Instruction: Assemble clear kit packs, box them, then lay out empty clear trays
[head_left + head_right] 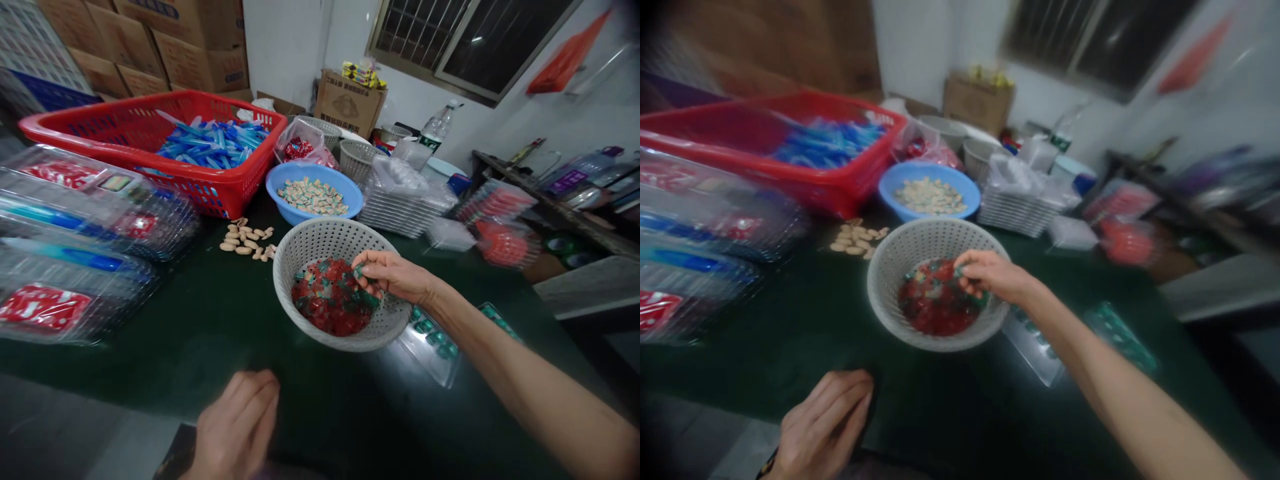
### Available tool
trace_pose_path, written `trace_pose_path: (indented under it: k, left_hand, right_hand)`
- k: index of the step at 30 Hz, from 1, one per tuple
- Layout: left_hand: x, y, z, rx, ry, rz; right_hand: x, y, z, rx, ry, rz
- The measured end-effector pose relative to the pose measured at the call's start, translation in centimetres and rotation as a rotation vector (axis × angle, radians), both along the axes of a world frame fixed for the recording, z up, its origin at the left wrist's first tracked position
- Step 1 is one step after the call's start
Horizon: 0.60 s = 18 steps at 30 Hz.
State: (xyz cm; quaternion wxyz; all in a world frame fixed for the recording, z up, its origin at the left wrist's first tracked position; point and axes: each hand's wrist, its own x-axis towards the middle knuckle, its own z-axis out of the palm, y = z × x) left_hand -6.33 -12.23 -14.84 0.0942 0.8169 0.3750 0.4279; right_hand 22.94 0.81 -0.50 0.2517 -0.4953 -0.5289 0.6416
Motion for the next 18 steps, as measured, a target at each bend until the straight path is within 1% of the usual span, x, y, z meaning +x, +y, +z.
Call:
trace_pose_path:
  k: [3,5,7,8,10,11,13,15,16,18]
  left_hand:
    - [0.1,0.0,0.2,0.01,-0.019,-0.004]
    - [-0.1,0.0,0.6,-0.009,-0.055,-0.015]
    - [-0.4,0.1,1.7,-0.095,-0.113,-0.005]
    - [-0.5,0.3,2.6,-0.152,-0.139,0.003]
    - [-0.5,0.9,5.1,-0.222,-0.161,0.007]
    - [-0.4,1.4,6.7,-0.206,-0.162,0.006]
    - [0.5,3.1,10.0,-0.105,-0.143,-0.034]
    - [2.1,5.5,13.0,0.029,-0.1,-0.046]
    - [3.1,6.8,14.2,0.089,-0.06,-0.066]
    - [5.3,9.2,16.1,0.201,0.008,-0.117]
  right_hand:
    - [-0.1,0.0,-0.1,-0.026,0.037,-0.055]
    - [-0.2,-0.1,-0.1,-0.039,0.061,-0.08]
    - [-0.3,-0.3,-0.2,-0.049,0.101,-0.086]
    - [-0.4,-0.4,-0.2,-0.052,0.124,-0.083]
    - [-0.9,-0.7,-0.1,-0.056,0.158,-0.072]
    - [-1.2,-0.9,0.1,-0.056,0.165,-0.07]
    - [-2.0,-1.3,0.9,-0.056,0.166,-0.072]
    - [-2.8,-1.6,2.1,-0.05,0.159,-0.071]
    - [-3.1,-1.7,2.8,-0.041,0.155,-0.064]
    - [-3.6,-1.8,4.2,-0.014,0.152,-0.042]
